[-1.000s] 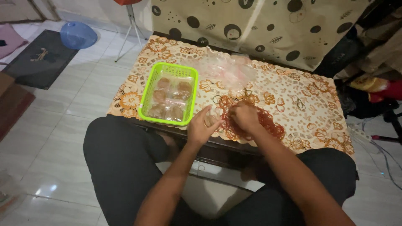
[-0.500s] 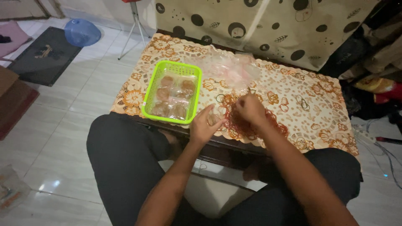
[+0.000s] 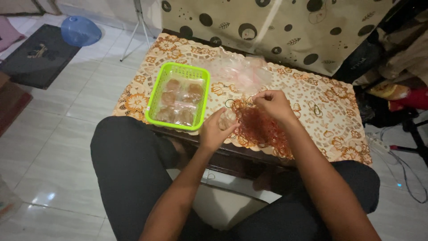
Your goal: Securing small plastic bags with rubber bands and placing them into a green basket.
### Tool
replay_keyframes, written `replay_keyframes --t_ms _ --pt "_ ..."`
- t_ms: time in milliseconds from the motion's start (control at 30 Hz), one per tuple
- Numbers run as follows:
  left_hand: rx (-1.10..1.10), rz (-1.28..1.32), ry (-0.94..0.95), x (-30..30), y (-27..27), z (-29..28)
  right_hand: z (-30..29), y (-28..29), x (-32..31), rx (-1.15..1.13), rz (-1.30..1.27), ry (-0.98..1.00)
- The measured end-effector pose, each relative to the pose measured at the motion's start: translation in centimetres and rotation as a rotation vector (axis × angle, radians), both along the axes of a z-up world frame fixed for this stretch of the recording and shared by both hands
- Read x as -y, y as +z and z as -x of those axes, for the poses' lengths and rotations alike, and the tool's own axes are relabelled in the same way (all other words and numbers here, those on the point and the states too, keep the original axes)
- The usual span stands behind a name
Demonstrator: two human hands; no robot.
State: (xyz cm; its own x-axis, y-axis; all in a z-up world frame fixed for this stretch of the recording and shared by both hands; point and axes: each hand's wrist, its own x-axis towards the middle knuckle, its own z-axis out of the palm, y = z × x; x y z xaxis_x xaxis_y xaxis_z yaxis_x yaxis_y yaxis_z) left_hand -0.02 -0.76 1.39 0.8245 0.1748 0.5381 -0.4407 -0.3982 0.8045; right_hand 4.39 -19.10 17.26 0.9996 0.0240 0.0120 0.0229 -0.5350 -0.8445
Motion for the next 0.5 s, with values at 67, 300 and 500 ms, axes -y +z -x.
replay_keyframes --t_ms 67,300,500 --pt "0.018 0.019 -0.003 0.5 0.5 -0.1 0.0 0.0 -0.2 0.006 -0.031 -0.001" --pt "0.072 0.040 0.013 2.1 3.1 0.3 2.7 0.8 -1.2 0.028 -0.153 0.008" --pt "0.073 0.061 0.002 2.8 3.4 -0.1 1.0 -1.1 -0.9 0.080 -0.137 0.028"
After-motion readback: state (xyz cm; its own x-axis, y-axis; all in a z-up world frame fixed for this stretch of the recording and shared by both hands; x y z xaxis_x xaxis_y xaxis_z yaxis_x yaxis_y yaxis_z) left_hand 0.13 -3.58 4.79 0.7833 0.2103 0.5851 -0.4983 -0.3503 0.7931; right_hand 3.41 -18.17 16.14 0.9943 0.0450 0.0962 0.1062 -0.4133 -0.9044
